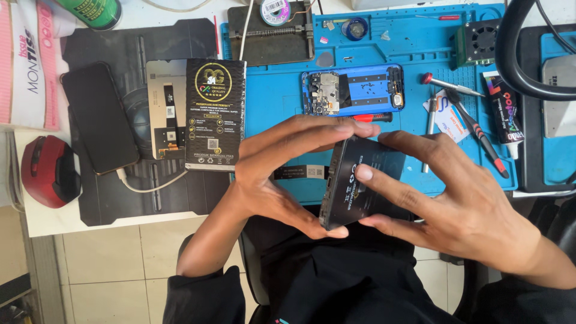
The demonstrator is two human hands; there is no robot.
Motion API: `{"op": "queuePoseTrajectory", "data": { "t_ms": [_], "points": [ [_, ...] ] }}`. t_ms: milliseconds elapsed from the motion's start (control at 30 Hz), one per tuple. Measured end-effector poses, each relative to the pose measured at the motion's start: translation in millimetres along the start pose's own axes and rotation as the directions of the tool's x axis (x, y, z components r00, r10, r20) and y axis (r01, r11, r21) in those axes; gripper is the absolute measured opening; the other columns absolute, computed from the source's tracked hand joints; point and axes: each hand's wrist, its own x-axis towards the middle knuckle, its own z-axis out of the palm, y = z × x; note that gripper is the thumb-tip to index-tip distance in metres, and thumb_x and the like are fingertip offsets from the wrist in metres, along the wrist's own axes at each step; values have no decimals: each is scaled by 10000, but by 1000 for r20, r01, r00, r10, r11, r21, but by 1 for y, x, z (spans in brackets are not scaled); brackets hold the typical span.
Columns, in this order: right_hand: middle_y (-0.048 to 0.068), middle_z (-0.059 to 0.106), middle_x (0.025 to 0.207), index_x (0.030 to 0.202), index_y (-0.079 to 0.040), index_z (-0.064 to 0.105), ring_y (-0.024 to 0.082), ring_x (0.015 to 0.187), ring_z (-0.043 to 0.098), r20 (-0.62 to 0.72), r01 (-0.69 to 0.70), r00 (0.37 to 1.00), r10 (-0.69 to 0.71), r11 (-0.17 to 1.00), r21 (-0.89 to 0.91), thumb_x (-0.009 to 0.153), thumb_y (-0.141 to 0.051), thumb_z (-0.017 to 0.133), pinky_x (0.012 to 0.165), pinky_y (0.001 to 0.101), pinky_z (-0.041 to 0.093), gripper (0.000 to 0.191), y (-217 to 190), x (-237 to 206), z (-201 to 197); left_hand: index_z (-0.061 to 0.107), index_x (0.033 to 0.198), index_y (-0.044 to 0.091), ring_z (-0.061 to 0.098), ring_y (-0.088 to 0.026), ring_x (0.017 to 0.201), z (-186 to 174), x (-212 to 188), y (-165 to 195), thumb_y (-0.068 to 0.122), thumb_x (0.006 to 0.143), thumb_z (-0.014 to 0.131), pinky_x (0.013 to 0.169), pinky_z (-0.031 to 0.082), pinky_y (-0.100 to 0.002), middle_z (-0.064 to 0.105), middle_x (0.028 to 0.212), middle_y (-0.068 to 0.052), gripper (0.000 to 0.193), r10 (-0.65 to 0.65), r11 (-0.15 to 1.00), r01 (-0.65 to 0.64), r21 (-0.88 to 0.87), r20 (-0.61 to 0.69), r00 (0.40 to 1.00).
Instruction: The person cleans the inside of a disassembled phone chassis with a small brush, then installs a new battery into the chassis. The person then removes the motherboard from a second phone and cleans it with a brush.
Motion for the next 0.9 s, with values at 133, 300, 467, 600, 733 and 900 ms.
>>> {"op": "queuePoseTrajectory", "data": {
  "t_ms": [133, 300, 467, 600, 733, 900],
  "points": [
    [175, 589, 1285, 1465, -221, 527, 282, 942, 609, 17, -1, 1000, 2, 999, -38, 793, -444, 842, 723, 373, 521, 775, -4, 1, -3, 534, 1416, -8, 700, -338, 1235, 0, -2, -6, 235, 717, 997, 1061, 633, -461, 638, 1359, -218, 873, -5, 997, 6, -78, 7, 1000],
    [171, 602, 1264, 1480, -235, 518, 271, 897, 607, 16, 13, 1000, -11, 994, -111, 804, -455, 840, 686, 359, 521, 781, -7, 2, -4, 515, 1465, 23, 680, -358, 1282, 1, -6, -13, 210, 737, 991, 1061, 594, -473, 604, 1375, -199, 890, -20, 983, 25, -180, 26, 999],
    [168, 612, 1251, 1499, -238, 504, 271, 861, 600, 32, 36, 999, -30, 980, -194, 815, -478, 831, 640, 348, 511, 796, -9, 3, -4, 480, 1528, 51, 638, -364, 1350, -4, -9, -17, 139, 788, 990, 1109, 578, -489, 555, 1434, -173, 903, -20, 955, 44, -293, 84, 996],
    [165, 613, 1224, 1509, -251, 493, 250, 860, 609, 59, 36, 998, -25, 979, -199, 814, -512, 812, 610, 328, 510, 807, -10, 3, -5, 466, 1554, 64, 577, -357, 1358, -4, -10, -20, 110, 814, 979, 1125, 516, -500, 537, 1461, -167, 902, -38, 922, 80, -378, 117, 992],
    [190, 610, 1182, 1510, -253, 495, 245, 845, 615, 82, 44, 996, -26, 974, -223, 809, -559, 800, 577, 310, 508, 824, -11, 3, -8, 449, 1579, 78, 546, -340, 1394, -5, -12, -20, 110, 858, 974, 1164, 480, -493, 512, 1491, -150, 893, -81, 870, 144, -471, 150, 985],
    [195, 604, 1140, 1494, -249, 521, 246, 852, 640, 87, 45, 996, -22, 963, -267, 803, -557, 791, 591, 312, 534, 804, -14, 6, -11, 407, 1574, 78, 517, -346, 1419, -8, -13, -22, 115, 850, 956, 1228, 426, -502, 500, 1528, -153, 910, -100, 866, 182, -465, 197, 975]
  ]
}}
